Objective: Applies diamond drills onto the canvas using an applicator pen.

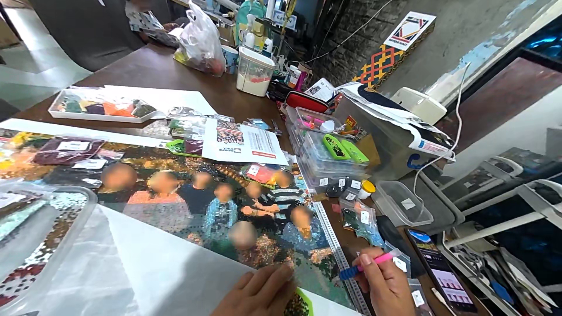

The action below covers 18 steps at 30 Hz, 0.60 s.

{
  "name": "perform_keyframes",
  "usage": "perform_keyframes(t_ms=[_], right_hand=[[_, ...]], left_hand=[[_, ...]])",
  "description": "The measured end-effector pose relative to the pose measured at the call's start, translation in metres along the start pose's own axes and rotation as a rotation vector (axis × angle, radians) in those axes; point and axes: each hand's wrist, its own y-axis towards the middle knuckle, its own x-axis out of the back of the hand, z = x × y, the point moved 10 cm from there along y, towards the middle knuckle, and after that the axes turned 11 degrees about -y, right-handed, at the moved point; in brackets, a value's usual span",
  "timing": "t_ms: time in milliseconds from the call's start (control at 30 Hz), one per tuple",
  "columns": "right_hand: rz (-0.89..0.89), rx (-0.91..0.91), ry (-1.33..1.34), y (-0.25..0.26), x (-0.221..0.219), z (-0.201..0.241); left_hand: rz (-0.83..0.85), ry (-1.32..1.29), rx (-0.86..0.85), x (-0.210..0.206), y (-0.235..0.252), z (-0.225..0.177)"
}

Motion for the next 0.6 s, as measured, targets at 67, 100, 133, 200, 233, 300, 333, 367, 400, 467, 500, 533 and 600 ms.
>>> perform_keyframes(t_ms=[67, 100, 133, 200, 233, 300, 333, 367, 400, 467, 500, 533, 600], right_hand=[[0.005, 0.004, -0.005, -0.0002, -0.001, 0.001], [0.005, 0.006, -0.009, -0.0003, -0.0013, 0.0014], [0.005, 0.009, -0.014, -0.0004, -0.0015, 0.0015], [0.004, 0.012, -0.026, -0.0004, -0.0014, 0.0016], [0.002, 0.013, -0.027, -0.0004, -0.0012, 0.0016], [0.0, 0.01, -0.029, -0.0005, -0.0011, 0.0017], [0.0, 0.009, -0.03, -0.0003, -0.0011, 0.0017], [0.001, 0.009, -0.031, -0.0003, -0.0012, 0.0017], [0.003, 0.011, -0.033, -0.0003, -0.0015, 0.0019], [0.003, 0.017, -0.039, -0.0002, -0.0015, 0.0023], [0.0, 0.018, -0.044, 0.0001, -0.0013, 0.0024], [-0.001, 0.017, -0.048, 0.0003, -0.0011, 0.0025], [-0.002, 0.015, -0.047, 0.0004, -0.0012, 0.0028]], left_hand=[[-0.005, -0.004, 0.0, 0.0001, 0.0, 0.0], [-0.005, -0.007, 0.0, 0.0002, 0.0, -0.0001], [-0.002, -0.012, 0.001, 0.0, 0.0, -0.0001], [-0.004, -0.021, 0.0, 0.0005, 0.0001, -0.0005], [-0.011, -0.022, -0.003, 0.0011, 0.0001, -0.0008], [-0.012, -0.012, -0.006, 0.001, 0.0, -0.001], [-0.011, -0.009, -0.006, 0.0008, 0.0, -0.001], [-0.012, -0.007, -0.006, 0.0006, 0.0, -0.0008], [-0.014, -0.006, -0.006, 0.0007, -0.0001, -0.0006], [-0.014, -0.007, -0.008, 0.0006, -0.0002, -0.0006], [-0.014, -0.006, -0.007, 0.0005, -0.0002, -0.0004], [-0.014, -0.002, -0.006, 0.0005, 0.0, -0.0003], [-0.012, -0.005, -0.005, 0.0003, 0.0001, -0.0002]])
